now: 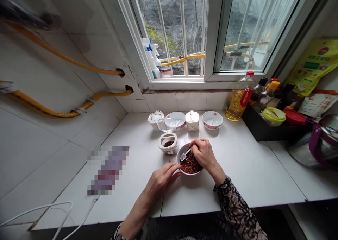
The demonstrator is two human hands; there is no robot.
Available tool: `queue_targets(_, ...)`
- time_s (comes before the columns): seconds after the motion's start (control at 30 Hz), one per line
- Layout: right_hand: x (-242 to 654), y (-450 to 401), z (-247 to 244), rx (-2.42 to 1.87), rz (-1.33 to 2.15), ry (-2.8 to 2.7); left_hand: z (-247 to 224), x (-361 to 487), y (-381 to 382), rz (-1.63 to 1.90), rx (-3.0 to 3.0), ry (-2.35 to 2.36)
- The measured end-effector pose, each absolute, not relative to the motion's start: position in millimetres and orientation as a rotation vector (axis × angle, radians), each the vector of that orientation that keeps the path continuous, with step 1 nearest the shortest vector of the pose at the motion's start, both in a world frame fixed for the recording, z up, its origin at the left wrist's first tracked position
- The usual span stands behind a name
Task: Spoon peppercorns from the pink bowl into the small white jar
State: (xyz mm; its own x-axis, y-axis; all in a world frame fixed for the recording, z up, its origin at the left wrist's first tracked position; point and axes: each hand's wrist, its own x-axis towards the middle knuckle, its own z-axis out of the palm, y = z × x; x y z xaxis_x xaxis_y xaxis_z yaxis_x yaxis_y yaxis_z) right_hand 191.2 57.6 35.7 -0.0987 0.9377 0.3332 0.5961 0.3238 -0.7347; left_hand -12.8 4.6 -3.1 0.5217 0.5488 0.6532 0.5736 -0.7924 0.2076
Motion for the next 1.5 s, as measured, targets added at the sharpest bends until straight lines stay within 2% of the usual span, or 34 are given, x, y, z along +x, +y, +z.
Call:
queue_targets(0.27,190,56,39,-1.309,0.643,-1.797,-5,-13,5,-1.149,-2.712,-0.996)
queue_targets(0.47,194,56,44,-1.298,0.951,-1.517,-3,-13,5,-1.151,-2.71,-0.992)
queue_targets(0.6,197,60,45,-1.284,0.989,-1.366,-3,-12,5,-1.175,-2.706,-0.973)
queue_targets(0.8,184,57,51,-1.162,0.848,-1.347,-4,-11,6,-1.191,-2.716,-0.97)
queue_targets(1.07,164,54,52,-0.985,0.251,-1.968,-6,-12,6,-1.176,-2.71,-0.989)
queue_targets(1.3,192,51,55,-1.123,0.237,-1.783,-3,-12,5,-1.17,-2.734,-0.992)
queue_targets(1.5,198,53,44,-1.222,0.225,-2.019,-3,-14,4,-1.145,-2.727,-0.997)
